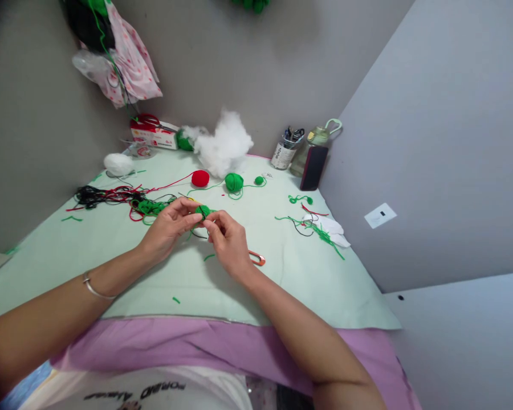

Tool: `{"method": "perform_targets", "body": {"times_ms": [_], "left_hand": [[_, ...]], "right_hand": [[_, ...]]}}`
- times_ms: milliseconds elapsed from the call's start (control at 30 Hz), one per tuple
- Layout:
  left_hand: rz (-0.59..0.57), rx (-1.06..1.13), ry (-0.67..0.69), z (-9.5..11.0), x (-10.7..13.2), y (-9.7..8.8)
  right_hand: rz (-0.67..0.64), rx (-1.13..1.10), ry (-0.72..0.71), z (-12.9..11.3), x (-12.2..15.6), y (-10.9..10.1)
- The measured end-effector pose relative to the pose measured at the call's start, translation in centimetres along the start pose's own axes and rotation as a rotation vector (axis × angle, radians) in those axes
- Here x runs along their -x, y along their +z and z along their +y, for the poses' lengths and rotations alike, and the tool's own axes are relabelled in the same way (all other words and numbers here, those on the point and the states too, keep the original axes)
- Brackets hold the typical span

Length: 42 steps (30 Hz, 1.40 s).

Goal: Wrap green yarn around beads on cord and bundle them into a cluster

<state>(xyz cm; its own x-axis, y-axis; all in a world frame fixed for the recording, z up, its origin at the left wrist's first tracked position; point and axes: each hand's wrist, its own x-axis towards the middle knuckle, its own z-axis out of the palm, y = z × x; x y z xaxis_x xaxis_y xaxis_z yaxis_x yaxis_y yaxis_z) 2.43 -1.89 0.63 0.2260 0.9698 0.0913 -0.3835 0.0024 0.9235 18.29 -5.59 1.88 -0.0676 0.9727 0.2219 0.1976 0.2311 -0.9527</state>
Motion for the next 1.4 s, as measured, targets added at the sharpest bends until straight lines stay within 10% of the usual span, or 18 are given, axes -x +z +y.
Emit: {"method": "perform_targets", "body": {"times_ms": [600, 1400], "left_hand": [[-0.075, 0.236, -0.22, 0.0, -0.1, -0.3], [-0.024, 0.23, -0.184, 0.1, -0.2, -0.3]], "right_hand": [[0.006, -0.051, -0.046, 1.5, -0.8, -0.2], [-0.004, -0.078, -0.003, 1.8, -0.7, 0.0]]}}
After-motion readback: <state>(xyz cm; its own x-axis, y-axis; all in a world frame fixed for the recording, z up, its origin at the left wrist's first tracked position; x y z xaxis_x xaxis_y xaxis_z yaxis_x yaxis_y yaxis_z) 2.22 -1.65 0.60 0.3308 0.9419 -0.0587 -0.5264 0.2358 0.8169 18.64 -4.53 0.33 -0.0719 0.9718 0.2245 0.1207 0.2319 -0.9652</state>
